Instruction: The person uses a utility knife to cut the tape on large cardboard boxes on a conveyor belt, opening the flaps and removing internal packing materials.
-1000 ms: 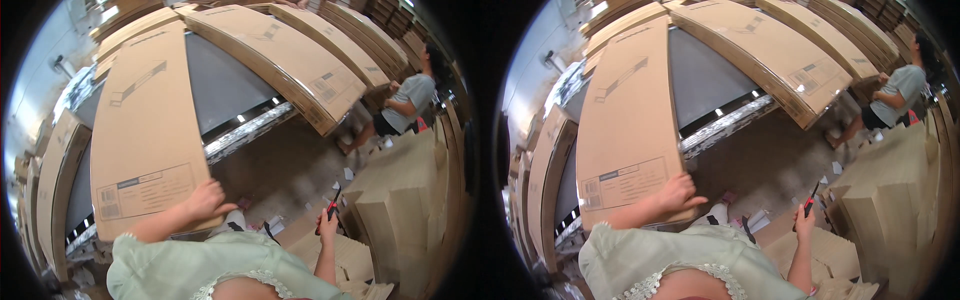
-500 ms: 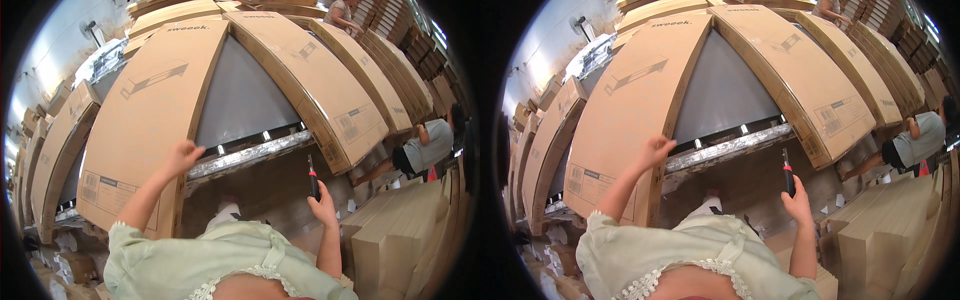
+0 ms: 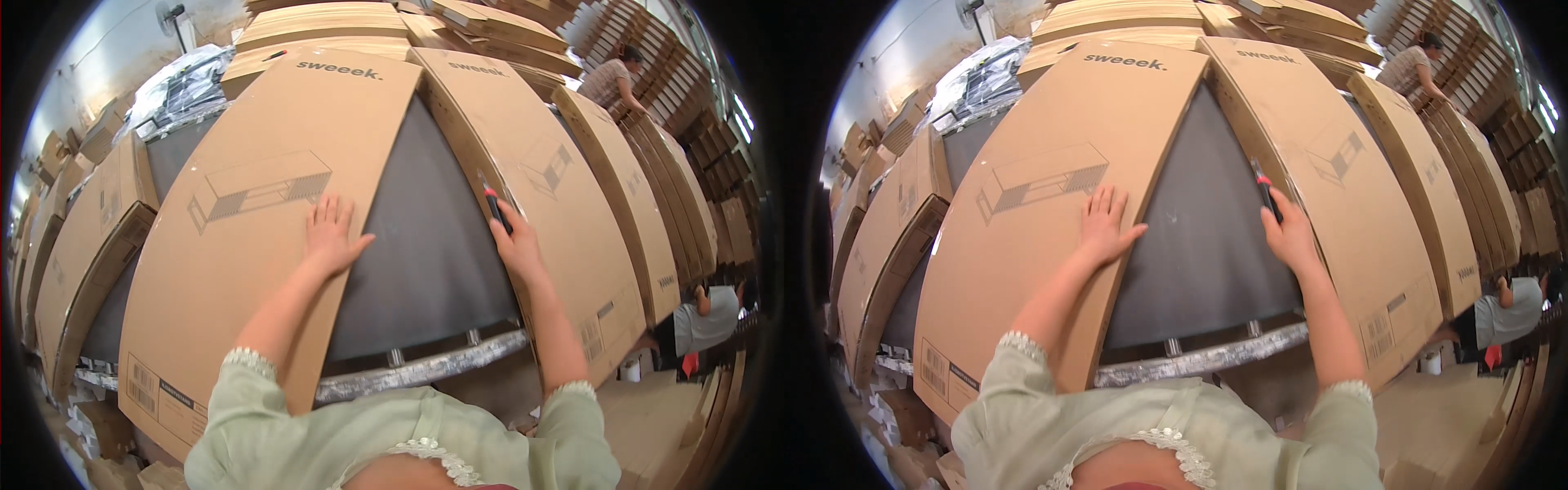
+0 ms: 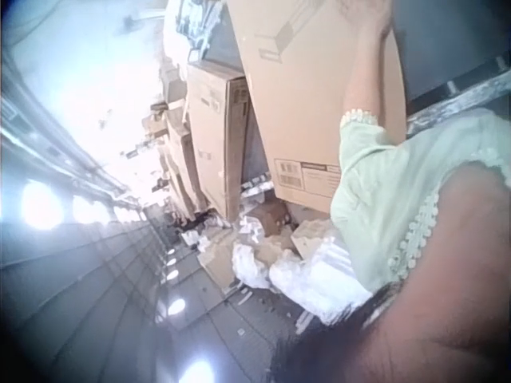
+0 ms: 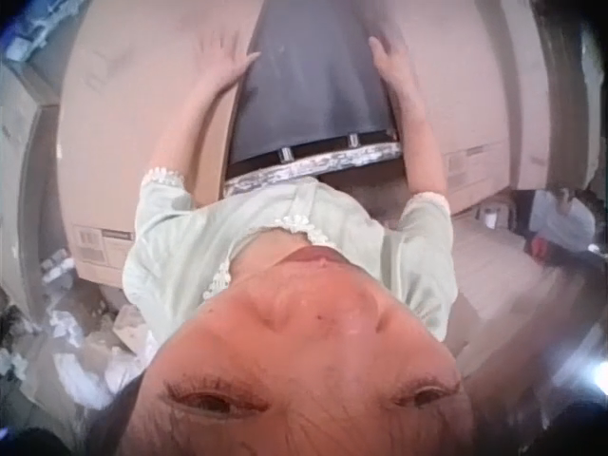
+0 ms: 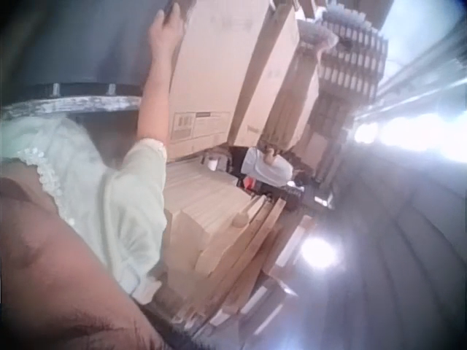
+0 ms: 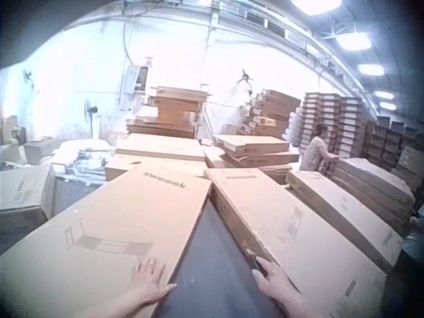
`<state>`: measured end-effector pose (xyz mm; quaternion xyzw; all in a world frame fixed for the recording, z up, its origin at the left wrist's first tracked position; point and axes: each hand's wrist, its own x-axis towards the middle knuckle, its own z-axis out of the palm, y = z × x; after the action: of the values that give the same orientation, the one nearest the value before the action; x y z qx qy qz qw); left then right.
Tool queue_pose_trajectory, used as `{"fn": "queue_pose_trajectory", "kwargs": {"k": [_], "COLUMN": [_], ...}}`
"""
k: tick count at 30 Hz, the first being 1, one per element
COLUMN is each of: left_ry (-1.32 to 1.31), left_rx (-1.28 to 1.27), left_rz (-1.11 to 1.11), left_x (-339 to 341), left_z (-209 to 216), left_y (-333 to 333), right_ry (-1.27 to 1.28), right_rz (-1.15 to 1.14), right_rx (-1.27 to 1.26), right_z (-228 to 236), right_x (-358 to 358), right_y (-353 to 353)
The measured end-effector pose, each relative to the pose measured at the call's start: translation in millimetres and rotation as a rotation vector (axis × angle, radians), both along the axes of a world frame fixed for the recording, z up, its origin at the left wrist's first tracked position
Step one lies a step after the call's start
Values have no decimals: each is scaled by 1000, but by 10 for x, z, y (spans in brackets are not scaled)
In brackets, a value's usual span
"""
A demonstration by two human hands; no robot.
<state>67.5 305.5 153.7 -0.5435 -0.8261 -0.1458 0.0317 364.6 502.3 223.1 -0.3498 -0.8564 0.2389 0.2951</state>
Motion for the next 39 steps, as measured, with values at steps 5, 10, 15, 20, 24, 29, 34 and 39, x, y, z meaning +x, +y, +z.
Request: {"fn": "queue_pose_trajectory", "kwargs": {"k": [5, 10, 15, 20, 24, 29, 34, 39], "left_ry": [-20, -55, -132, -110, -110, -126, -140, -84], "left_rx": [57, 21, -72, -77, -86, -70, -17, 51], "left_rz": [2, 20, 85, 93, 102, 120, 98, 68], "left_x": [-71, -16, 12, -23, -69, -124, -245, -378], "left_z": [0, 241, 344, 305, 327, 367, 307, 158], "left_y": [-141, -104, -82, -47, -92, -220, -462, -741], "right_ry": [-116, -235, -249, -315, -393, -423, -499, -542], "right_rz": [-8, -210, -261, -288, -202, -269, -263, -362], "right_rx": [87, 19, -8, 17, -27, -25, 13, -96], "right_z": [-376, -530, -666, -628, -476, -453, -466, -456], "right_x": [-1730, -3154, -3841, -4091, -4303, -4340, -3970, -3264], "right_y": [1588, 2691, 3284, 3367, 3423, 3373, 2778, 1837]}}
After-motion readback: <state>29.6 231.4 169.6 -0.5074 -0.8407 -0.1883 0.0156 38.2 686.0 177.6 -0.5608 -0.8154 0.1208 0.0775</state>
